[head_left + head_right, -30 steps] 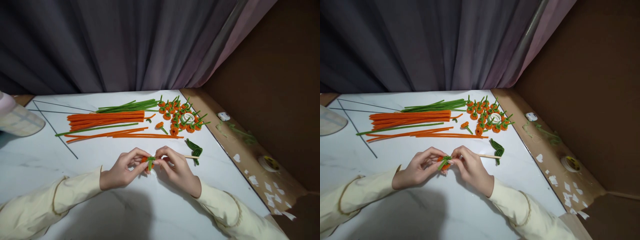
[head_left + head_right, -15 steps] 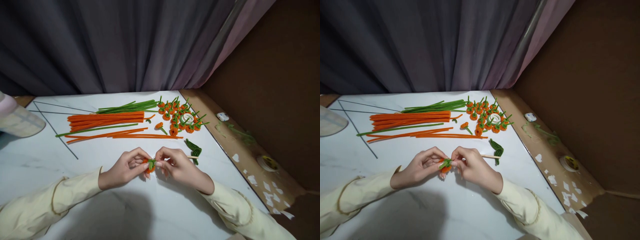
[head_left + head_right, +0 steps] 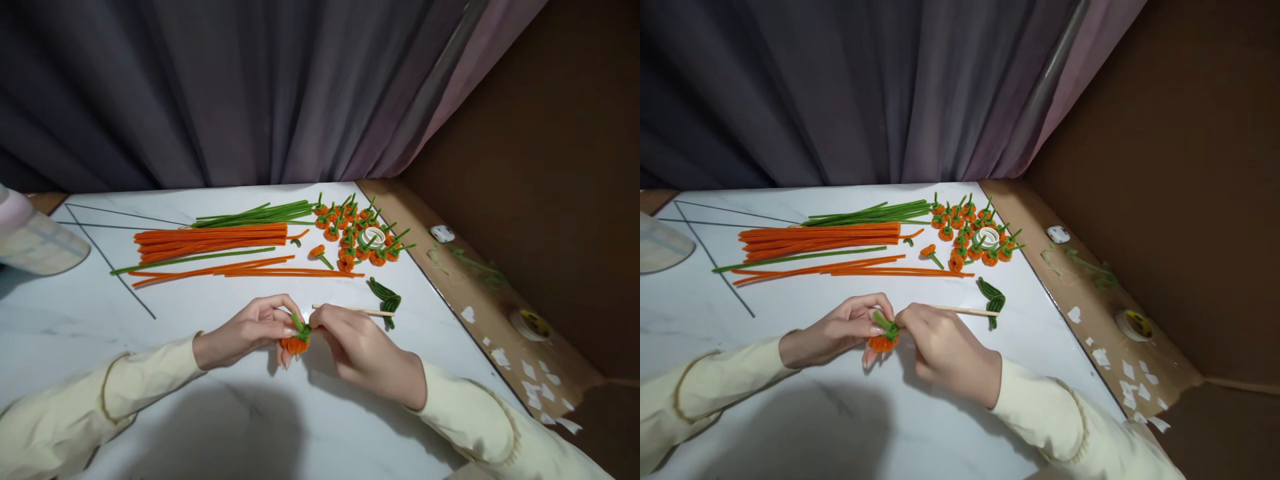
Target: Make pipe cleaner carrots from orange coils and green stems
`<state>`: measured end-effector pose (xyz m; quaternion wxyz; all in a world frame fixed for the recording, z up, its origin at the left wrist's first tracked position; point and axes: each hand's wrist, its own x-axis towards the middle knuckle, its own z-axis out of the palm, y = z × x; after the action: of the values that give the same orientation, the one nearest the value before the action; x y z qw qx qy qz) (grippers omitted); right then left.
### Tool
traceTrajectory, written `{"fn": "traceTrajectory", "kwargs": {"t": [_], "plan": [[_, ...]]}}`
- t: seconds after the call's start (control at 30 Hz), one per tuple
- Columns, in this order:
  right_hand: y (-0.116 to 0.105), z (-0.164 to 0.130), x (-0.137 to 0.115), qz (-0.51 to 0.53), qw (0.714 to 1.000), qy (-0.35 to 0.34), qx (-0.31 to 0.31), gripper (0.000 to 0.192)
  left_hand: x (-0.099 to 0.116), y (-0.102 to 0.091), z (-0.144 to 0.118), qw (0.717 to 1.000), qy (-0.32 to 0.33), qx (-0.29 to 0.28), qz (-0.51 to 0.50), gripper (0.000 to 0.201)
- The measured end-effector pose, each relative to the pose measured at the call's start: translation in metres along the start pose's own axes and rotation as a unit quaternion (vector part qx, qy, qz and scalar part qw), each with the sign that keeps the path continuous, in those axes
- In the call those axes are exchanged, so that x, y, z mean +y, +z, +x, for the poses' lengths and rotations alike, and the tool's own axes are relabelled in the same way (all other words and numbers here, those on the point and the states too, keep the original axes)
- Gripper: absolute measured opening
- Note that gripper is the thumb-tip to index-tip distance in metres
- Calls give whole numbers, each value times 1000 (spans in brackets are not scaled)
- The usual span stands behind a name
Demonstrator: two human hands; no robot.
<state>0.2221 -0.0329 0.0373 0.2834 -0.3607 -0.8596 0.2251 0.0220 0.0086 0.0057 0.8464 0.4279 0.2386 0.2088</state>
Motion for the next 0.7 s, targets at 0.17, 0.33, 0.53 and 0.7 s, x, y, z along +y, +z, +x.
{"fn": "traceTrajectory", "kwargs": {"t": [0.17,0.33,0.53,0.7], "plan": [[-16,7,-2,180,961,184,-97,12,2,1,-2,998,24,2,62,19],[-18,10,-5,301,894,281,-178,11,2,5,-5,990,41,5,134,20],[-13,13,-11,122,962,207,-126,23,4,7,-4,992,25,18,124,18],[-12,14,-21,27,978,181,-96,24,5,5,-1,998,-2,32,54,15]]}}
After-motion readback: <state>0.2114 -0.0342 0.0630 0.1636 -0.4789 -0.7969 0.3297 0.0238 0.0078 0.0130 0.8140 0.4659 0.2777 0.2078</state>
